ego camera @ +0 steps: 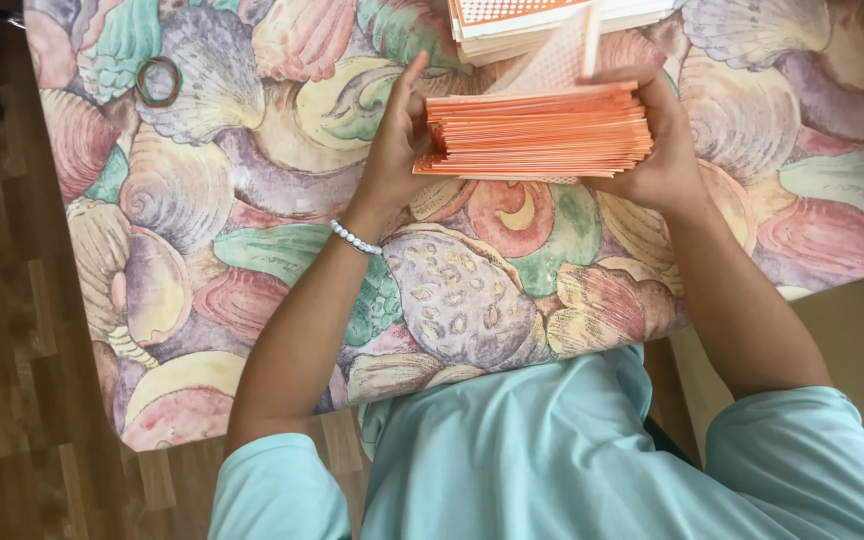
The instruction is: Folding and stacking paper bags on a table with a patterned tablecloth.
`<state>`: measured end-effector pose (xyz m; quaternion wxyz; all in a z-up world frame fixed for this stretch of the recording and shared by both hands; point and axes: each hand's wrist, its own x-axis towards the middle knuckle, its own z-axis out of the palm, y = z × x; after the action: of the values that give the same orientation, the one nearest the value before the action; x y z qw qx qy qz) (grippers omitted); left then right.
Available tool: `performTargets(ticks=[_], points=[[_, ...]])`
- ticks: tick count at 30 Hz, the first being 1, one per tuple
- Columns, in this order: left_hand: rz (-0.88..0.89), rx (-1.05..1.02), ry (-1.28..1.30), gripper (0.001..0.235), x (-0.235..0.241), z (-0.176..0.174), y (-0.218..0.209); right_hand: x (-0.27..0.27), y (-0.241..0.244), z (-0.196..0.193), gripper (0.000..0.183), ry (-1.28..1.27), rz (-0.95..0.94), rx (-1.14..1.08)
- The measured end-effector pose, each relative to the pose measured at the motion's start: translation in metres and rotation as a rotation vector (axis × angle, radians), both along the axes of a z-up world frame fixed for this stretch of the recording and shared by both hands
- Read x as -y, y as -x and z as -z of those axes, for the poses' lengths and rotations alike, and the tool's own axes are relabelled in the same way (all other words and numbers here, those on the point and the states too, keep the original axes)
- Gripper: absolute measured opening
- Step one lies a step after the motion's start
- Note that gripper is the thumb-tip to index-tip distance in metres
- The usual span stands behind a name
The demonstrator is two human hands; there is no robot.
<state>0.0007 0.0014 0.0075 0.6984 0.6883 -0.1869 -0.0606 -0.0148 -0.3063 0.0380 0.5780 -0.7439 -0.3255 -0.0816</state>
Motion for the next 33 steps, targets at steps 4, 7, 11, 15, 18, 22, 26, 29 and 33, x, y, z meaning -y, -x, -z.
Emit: performTargets(ticks=[4, 7, 11, 15, 18, 22, 26, 29, 33], points=[[-0.046, 0.127, -0.092, 0.065, 0.016, -0.001, 0.008, -0.001, -0.003, 0.005, 0.1, -0.073, -0.019, 0.13], [-0.061, 0.206, -0.071, 0.044, 0.021, -0.005, 0.01, 0.006, -0.01, 0.013, 0.127, -0.054, -0.021, 0.093], [-0.032, 0.206, 0.037, 0.051, 0.02, -0.009, 0.018, 0.005, -0.01, 0.019, 0.125, -0.047, -0.075, 0.058], [-0.039, 0.216, 0.002, 0.073, 0.025, -0.004, 0.015, 0.007, -0.015, 0.041, 0.126, -0.178, -0.135, -0.093], [-0.042, 0.225, -0.004, 0.07, 0.026, -0.01, 0.017, 0.016, -0.015, 0.039, 0.13, -0.062, -0.165, 0.001], [-0.076, 0.214, 0.108, 0.082, 0.029, -0.012, 0.017, 0.028, -0.013, 0.038, 0.133, 0.14, -0.127, -0.033], [-0.09, 0.288, 0.061, 0.051, 0.032, -0.015, 0.015, 0.027, -0.013, 0.033, 0.118, 0.214, -0.101, -0.036], [-0.08, 0.264, 0.06, 0.051, 0.033, -0.02, 0.018, 0.019, -0.017, 0.031, 0.101, 0.208, -0.135, -0.039], [-0.022, 0.216, 0.014, 0.077, 0.032, -0.007, 0.015, 0.012, -0.021, 0.029, 0.085, 0.194, -0.172, -0.045]])
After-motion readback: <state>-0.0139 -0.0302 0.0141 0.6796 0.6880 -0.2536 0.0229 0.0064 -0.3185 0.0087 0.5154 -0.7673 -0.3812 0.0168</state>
